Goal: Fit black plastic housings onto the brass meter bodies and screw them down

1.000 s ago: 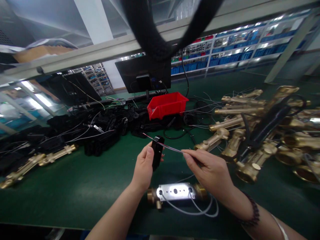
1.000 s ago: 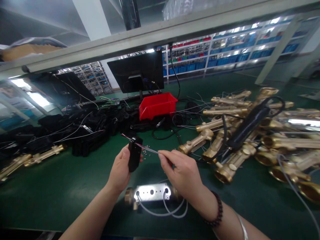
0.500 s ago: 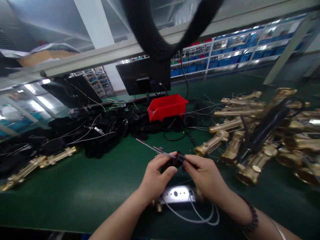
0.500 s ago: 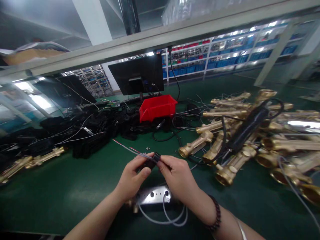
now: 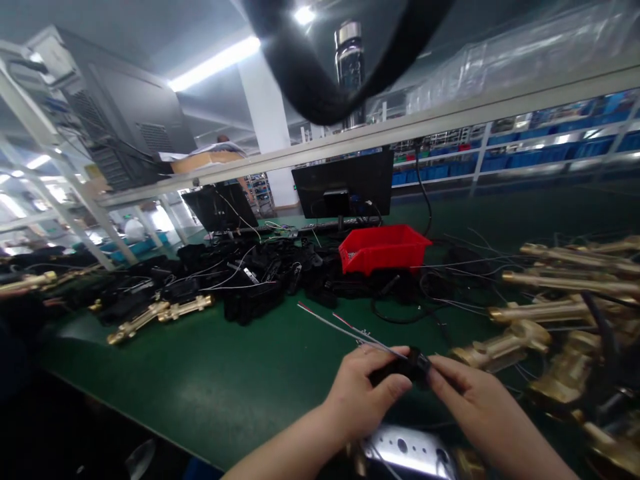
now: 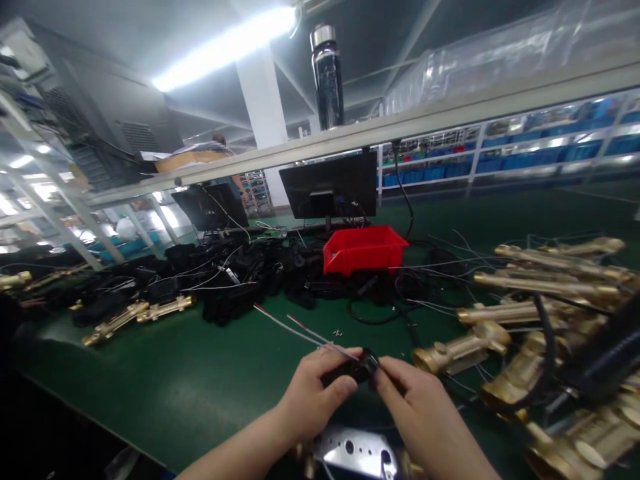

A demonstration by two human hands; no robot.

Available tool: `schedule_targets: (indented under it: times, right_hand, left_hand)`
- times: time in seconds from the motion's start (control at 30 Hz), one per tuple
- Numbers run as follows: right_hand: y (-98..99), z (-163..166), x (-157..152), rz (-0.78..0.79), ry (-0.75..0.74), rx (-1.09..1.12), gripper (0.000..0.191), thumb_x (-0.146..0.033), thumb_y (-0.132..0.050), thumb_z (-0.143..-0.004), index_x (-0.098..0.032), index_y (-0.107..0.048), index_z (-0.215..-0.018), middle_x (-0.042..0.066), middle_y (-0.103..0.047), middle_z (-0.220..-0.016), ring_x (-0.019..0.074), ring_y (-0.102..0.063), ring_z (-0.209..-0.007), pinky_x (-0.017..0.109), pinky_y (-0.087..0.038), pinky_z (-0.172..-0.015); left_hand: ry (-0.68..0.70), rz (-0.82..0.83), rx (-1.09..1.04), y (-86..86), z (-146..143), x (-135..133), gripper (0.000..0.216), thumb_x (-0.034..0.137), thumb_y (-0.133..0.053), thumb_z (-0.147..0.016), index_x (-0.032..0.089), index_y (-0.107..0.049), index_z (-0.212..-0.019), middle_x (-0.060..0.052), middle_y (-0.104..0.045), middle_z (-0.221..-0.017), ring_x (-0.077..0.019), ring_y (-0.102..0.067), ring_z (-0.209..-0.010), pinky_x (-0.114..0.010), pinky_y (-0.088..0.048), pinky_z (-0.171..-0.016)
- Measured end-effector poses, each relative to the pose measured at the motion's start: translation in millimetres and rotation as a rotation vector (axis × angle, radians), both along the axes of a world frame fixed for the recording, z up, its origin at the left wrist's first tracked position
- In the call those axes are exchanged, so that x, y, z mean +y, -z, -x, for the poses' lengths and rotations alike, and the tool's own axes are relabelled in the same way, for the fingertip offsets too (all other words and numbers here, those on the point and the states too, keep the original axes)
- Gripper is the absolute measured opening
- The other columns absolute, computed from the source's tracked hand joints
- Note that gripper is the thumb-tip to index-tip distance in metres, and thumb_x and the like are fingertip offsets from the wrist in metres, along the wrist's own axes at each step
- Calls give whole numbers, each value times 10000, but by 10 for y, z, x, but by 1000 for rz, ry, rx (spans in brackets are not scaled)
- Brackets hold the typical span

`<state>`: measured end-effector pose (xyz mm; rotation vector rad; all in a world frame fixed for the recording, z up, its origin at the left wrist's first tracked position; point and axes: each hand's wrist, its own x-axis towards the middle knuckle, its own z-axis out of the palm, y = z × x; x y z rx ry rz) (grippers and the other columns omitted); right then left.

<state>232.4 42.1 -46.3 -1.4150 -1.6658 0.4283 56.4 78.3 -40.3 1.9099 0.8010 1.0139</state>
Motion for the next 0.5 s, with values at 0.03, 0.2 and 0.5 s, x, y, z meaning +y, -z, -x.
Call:
schedule_targets:
  times: [0.03, 0.2, 0.5]
  right_hand:
    - [11, -28, 8, -112, 51, -9, 313, -419, -455, -845, -203, -652, -731, 39, -675, -678, 193, -643, -613, 252, -505, -520]
    - [-7, -41, 11, -538, 77, -191, 286, -462, -538, -864, -243, -663, -998, 55, -689, -918, 220, -662, -790, 313, -566, -639]
    - [-19, 38, 4, -521, -13, -181, 322, -506, -514, -889, -231, -663, -811, 29, -681, -778, 177, -659, -699, 262, -566, -590]
  left_hand:
    - [-37, -18, 12, 5, -5, -1, 355, 356, -620, -795, 187, -677, -1102, -85, -696, -1057, -230, -610, -979, -355, -460, -918]
    - [-116, -229, 118, 119, -54, 18, 317, 320, -724, -722, 208, -703, -1017, -64, -718, -981, -220, -638, -910, -345, -476, -889]
    - [-119, -465, 294, 217, -72, 6, 418, 423, -769, -651, 171, -660, -966, -74, -720, -876, -230, -658, -820, -331, -508, -806]
